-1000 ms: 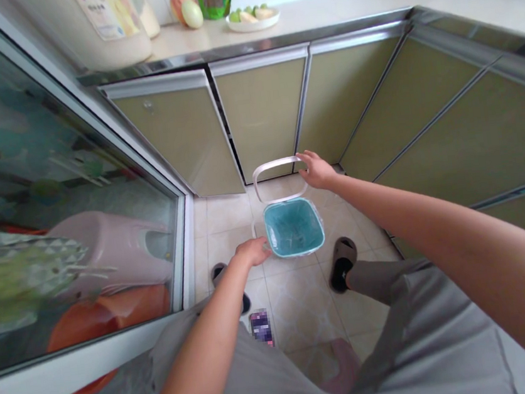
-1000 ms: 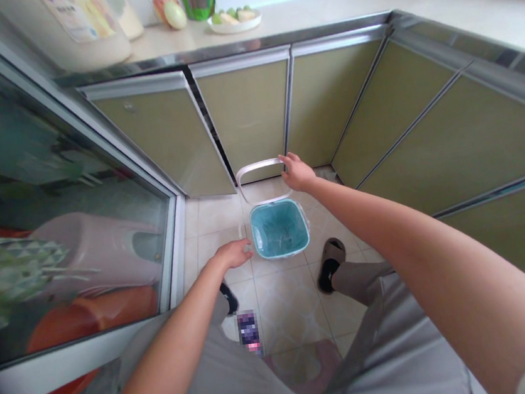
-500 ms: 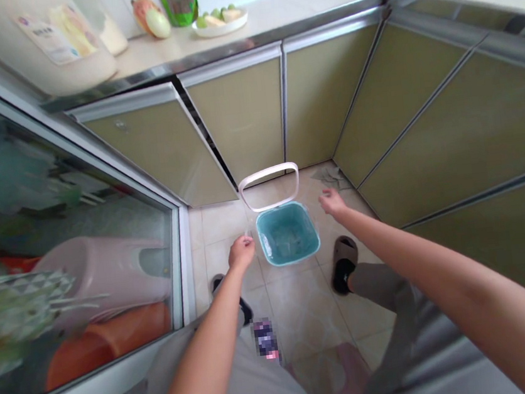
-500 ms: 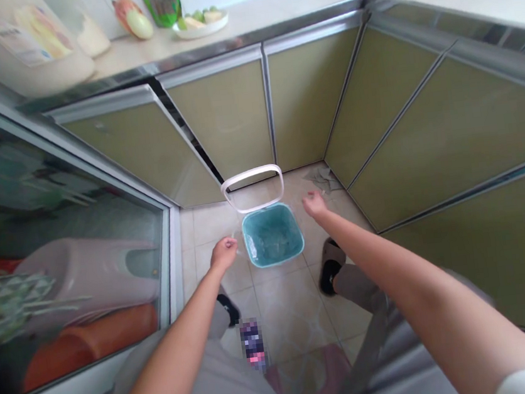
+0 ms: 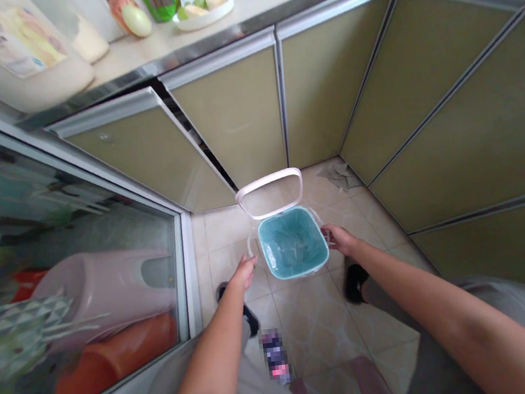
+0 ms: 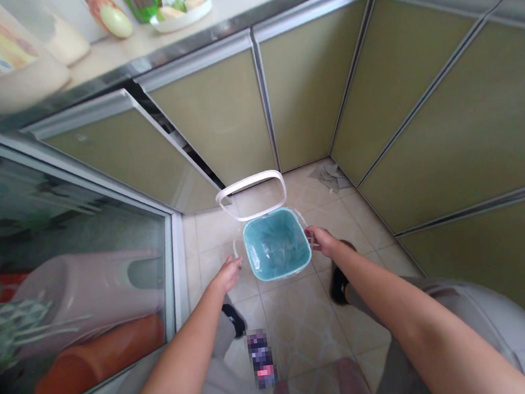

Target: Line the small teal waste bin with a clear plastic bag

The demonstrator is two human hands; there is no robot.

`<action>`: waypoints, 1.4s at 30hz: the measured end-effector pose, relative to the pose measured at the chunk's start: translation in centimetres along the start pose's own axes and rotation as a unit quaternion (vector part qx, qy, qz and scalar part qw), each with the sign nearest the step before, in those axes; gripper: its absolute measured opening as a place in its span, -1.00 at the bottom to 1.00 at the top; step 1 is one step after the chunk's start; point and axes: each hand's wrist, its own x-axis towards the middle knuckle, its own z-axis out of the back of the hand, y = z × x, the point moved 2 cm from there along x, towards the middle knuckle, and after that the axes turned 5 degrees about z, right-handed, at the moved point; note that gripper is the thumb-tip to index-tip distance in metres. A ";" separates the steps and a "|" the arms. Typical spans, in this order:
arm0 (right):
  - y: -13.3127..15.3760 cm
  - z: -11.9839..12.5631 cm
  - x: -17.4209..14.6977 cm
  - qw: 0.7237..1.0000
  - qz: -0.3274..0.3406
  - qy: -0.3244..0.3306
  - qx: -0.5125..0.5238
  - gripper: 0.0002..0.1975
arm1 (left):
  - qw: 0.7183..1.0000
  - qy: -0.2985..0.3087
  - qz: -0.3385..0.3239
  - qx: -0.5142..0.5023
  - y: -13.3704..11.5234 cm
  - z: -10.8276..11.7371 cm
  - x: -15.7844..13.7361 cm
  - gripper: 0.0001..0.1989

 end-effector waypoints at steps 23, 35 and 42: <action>15.7 -0.9 -25.8 0.949 0.233 0.212 -0.013 -0.94 | 0.887 -0.006 -0.261 -0.382 -7.7 8.4 -25.7 -0.62; 16.7 3.5 -40.2 0.908 0.323 0.244 -0.108 -0.82 | 0.795 0.118 -0.378 -0.460 -7.6 12.5 -41.8 -0.55; 13.8 7.0 -46.3 0.918 0.266 0.271 -0.115 -0.81 | 0.802 0.151 -0.351 -0.459 -4.8 10.9 -45.4 -0.47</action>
